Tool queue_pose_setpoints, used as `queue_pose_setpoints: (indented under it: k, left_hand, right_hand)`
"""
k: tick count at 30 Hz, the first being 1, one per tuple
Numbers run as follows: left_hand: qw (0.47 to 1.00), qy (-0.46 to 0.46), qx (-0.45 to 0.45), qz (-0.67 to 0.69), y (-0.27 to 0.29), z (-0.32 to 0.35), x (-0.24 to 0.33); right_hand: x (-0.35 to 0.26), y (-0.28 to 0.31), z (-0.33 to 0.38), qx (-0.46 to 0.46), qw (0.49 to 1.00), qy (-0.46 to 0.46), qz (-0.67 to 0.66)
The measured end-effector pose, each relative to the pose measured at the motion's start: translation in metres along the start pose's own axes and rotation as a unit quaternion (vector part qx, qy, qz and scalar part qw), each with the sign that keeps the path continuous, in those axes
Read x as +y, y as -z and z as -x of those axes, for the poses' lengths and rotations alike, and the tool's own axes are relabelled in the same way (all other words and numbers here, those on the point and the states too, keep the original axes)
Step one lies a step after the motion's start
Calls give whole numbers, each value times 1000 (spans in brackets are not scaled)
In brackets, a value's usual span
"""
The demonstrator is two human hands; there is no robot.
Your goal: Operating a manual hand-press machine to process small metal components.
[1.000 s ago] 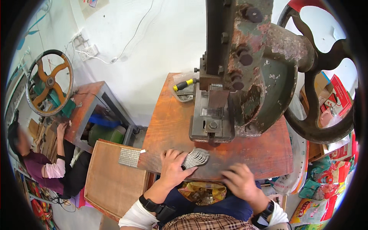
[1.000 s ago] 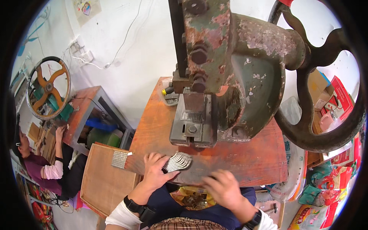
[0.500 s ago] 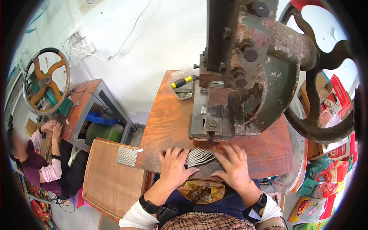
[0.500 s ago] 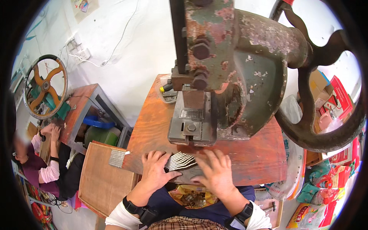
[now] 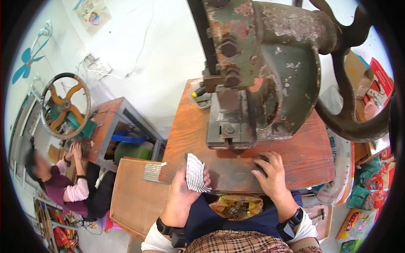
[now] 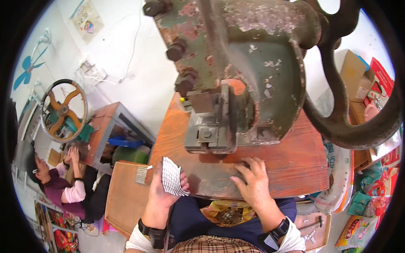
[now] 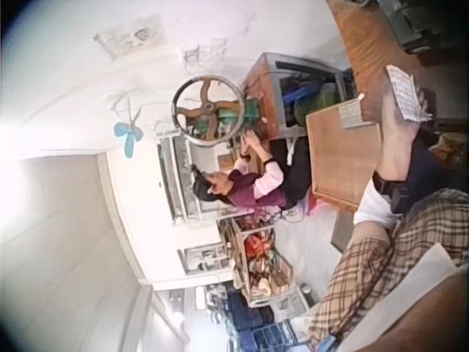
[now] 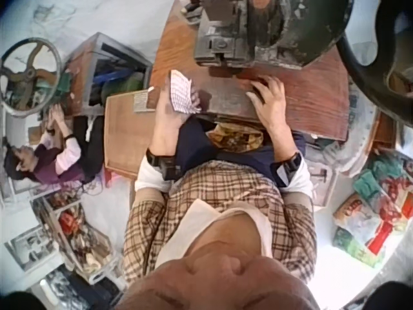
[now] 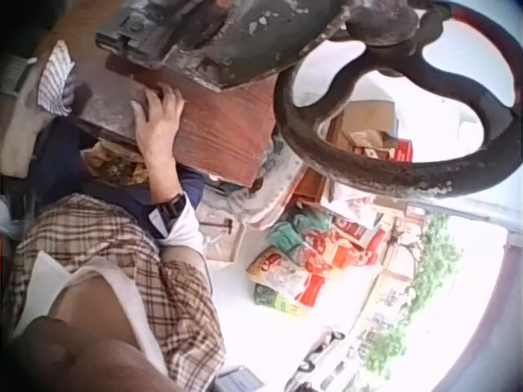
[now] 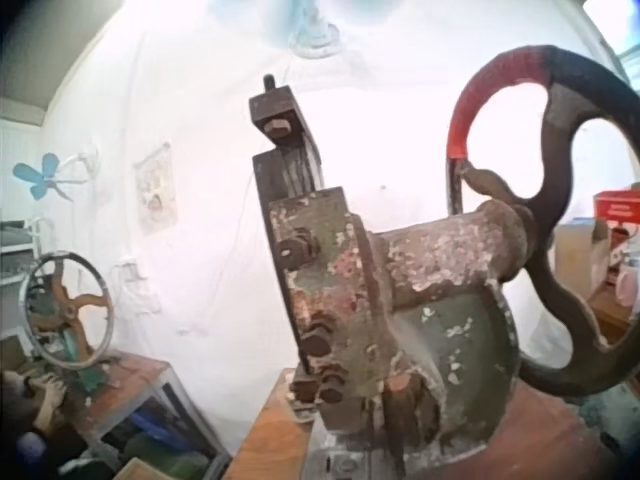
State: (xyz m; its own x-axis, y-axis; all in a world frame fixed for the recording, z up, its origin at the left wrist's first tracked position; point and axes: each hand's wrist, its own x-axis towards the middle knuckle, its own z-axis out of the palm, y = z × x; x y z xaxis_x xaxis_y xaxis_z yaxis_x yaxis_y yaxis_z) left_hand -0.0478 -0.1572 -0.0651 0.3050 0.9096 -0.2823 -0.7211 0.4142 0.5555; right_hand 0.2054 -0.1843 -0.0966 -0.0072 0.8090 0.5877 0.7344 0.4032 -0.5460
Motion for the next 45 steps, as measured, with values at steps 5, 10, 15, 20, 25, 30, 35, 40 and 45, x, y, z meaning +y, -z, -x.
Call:
queue_pose_setpoints:
  k: [5,10,15,20,25,30,35,40,45]
  left_hand:
    - [997,43,-20,63,28,20,-7]
    - [980,138,-120,80,72,34,-51]
    - [665,32,-127,-735,121,19,-112]
    - [577,-82,152,-798,141,28,-40]
    - [464,-360,434,-683,282,9,93]
    - [383,-279,349,-808,351,-16,133]
    - [665,-70,293,-683,322,-21,162]
    - [702,-82,294,-644,306,-21,169]
    - [584,-103,279,-755,289,-22,159]
  right_hand:
    - [3,1,2,6,1000,6,-5]
    - [6,-4,-1,20,1000,22,-5]
    - [1,-9,-6,21,999,19,-17]
    - [3,-7,0,-9,1000,7,21]
    - [-2,-4,2,-44,998,-36,25]
    - [-12,-7,-4,-69,995,-64,24]
    - [-14,-10,-9,-85,991,-86,65]
    - [-11,-12,-9,-94,989,-80,79]
    - [-15,-14,-11,-94,989,-82,77]
